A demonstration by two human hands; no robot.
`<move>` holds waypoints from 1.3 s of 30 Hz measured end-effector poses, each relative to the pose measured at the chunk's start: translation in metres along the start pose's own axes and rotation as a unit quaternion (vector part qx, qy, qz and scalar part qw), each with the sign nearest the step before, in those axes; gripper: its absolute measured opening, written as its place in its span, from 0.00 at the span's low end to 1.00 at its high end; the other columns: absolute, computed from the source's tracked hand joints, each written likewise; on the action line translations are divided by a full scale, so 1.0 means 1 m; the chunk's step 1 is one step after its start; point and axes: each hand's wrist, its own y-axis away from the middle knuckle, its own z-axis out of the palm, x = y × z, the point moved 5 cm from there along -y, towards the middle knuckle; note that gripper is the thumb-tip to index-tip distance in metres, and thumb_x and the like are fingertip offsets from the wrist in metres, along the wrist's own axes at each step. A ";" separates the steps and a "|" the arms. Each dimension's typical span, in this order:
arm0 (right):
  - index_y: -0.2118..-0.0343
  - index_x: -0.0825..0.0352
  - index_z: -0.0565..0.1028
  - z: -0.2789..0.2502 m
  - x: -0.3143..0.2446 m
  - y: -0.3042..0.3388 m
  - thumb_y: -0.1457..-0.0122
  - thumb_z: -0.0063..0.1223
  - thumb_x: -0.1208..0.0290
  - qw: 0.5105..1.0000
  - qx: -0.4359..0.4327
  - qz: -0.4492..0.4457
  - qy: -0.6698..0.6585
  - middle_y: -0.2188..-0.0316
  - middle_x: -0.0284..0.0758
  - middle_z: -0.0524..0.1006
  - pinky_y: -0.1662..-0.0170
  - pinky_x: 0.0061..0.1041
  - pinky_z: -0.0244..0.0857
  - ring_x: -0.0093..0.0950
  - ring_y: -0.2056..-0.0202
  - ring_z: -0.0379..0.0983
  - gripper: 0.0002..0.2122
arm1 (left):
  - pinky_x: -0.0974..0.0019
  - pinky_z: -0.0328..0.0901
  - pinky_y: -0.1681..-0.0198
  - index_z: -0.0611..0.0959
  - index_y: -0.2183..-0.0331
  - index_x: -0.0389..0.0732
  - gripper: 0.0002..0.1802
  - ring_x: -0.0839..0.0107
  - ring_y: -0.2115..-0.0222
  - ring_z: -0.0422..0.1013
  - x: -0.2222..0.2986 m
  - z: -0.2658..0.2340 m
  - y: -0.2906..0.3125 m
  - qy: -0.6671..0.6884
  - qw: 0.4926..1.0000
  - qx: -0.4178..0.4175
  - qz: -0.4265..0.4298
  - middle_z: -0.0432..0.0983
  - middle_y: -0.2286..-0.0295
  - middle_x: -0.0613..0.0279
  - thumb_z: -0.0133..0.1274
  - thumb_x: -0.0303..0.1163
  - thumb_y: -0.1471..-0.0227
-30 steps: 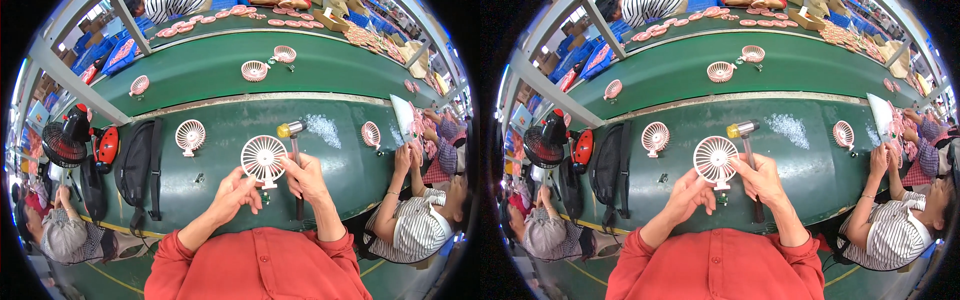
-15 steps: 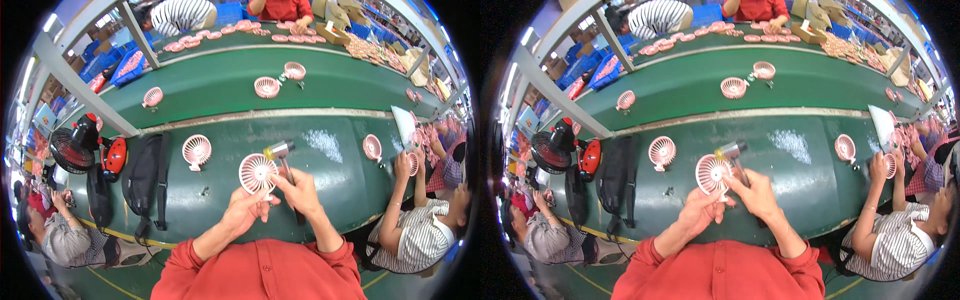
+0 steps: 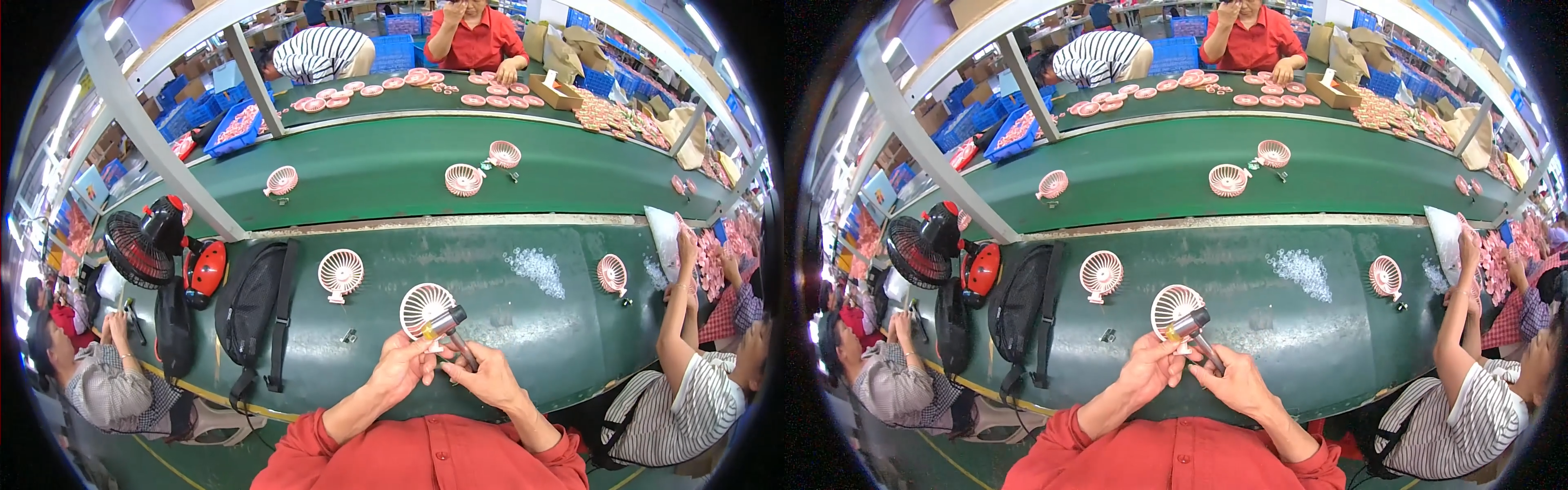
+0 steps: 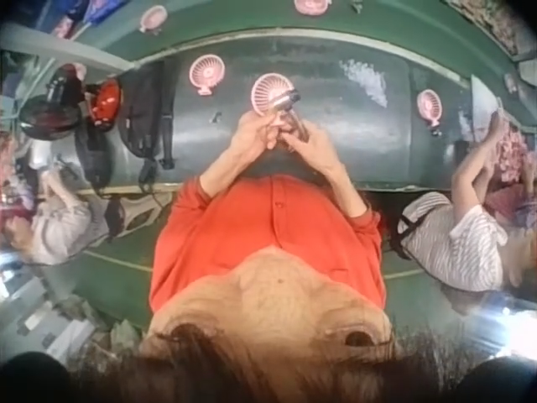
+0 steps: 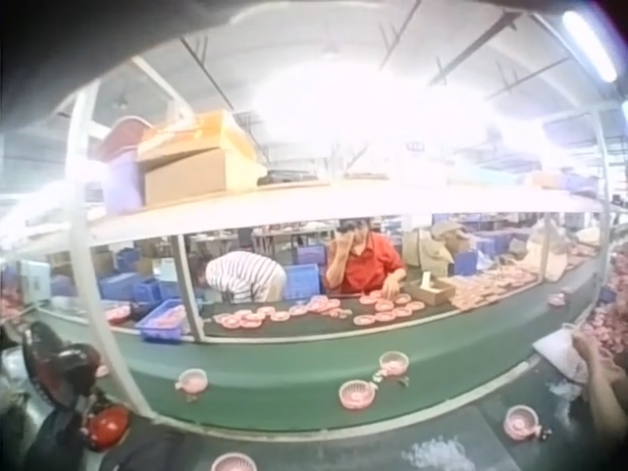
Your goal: The person assembles portable fan covers by fitting plastic casing pieces together, tapping them into place with a small mallet, and placing the assembled pieces onto a conveyor belt.
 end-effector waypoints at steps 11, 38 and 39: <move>0.69 0.70 0.77 -0.009 -0.037 0.005 0.47 0.53 0.76 0.981 0.028 -0.062 0.183 0.80 0.45 0.75 0.73 0.32 0.67 0.36 0.78 0.76 0.05 | 0.69 0.67 0.87 0.65 0.55 0.37 0.22 0.71 0.85 0.71 -0.002 -0.002 0.006 -0.110 0.993 0.015 0.044 0.77 0.70 0.49 0.57 0.26 0.48; 0.71 0.73 0.77 -0.034 0.004 -0.023 0.43 0.59 0.76 0.980 0.110 0.067 -0.151 0.85 0.29 0.73 0.88 0.16 0.46 0.12 0.89 0.59 0.05 | 0.65 0.70 0.63 0.77 0.58 0.37 0.16 0.64 0.68 0.73 0.004 0.010 0.039 -0.598 0.746 0.014 0.294 0.76 0.63 0.53 0.60 0.28 0.50; 0.71 0.73 0.77 -0.036 0.012 -0.028 0.43 0.58 0.76 0.981 0.108 0.080 -0.142 0.85 0.29 0.73 0.88 0.16 0.46 0.12 0.89 0.59 0.05 | 0.63 0.68 0.60 0.78 0.59 0.38 0.18 0.61 0.63 0.73 0.010 0.028 0.044 -0.691 0.591 -0.011 0.417 0.75 0.62 0.54 0.63 0.28 0.54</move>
